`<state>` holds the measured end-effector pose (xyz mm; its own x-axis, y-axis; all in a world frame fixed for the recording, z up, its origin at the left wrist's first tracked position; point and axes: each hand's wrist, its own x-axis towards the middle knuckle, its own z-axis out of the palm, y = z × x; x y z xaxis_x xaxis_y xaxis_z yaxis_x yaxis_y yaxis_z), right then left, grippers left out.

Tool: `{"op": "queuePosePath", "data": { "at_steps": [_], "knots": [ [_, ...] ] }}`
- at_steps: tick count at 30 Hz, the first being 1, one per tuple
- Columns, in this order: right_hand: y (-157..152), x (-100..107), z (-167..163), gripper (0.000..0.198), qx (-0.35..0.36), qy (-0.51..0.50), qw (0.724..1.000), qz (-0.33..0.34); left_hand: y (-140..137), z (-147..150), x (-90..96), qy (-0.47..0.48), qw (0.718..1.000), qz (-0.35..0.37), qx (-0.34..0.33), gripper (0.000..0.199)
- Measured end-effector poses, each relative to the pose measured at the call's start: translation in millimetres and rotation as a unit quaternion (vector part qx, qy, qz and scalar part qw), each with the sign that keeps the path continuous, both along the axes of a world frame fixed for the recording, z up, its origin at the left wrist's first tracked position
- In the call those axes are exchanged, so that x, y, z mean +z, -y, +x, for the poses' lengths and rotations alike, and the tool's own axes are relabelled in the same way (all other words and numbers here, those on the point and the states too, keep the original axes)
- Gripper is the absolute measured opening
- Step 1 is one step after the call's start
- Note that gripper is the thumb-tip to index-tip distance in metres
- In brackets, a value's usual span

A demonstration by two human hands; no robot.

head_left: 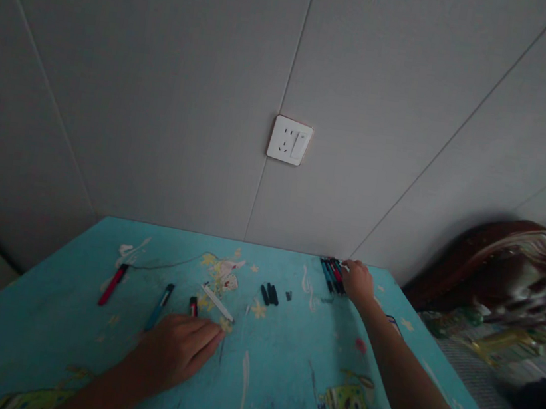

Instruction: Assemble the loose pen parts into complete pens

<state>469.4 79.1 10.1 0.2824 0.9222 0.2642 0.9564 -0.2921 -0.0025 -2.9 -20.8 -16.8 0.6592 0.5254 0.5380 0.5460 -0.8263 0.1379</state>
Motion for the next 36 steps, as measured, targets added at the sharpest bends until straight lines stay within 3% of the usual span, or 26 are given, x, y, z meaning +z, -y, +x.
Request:
{"op": "queuePosePath", "data": {
  "at_steps": [6,13,19,29,36],
  "knots": [
    [8.1,-6.7,42.0,0.032,-0.028,-0.048,0.997,-0.045,1.7,1.8,0.9,0.001,1.000,0.008,0.000,0.017],
    [3.3,-11.3,50.2,0.032,-0.029,-0.080,0.994,-0.070,1.6,1.7,5.2,0.008,1.000,0.006,-0.005,0.018],
    [4.3,-5.3,41.6,0.033,-0.015,-0.081,0.994,-0.067,2.2,2.3,5.6,0.015,1.000,0.008,-0.007,0.017],
    [0.2,-8.8,-7.1,0.050,0.066,-0.026,0.997,-0.032,1.4,1.7,2.2,-0.013,1.000,0.002,-0.001,0.018],
    [-6.6,-24.2,3.6,0.058,0.163,-0.016,0.985,-0.059,2.0,0.8,3.4,-0.016,1.000,0.005,-0.004,0.019]
  ]
}}
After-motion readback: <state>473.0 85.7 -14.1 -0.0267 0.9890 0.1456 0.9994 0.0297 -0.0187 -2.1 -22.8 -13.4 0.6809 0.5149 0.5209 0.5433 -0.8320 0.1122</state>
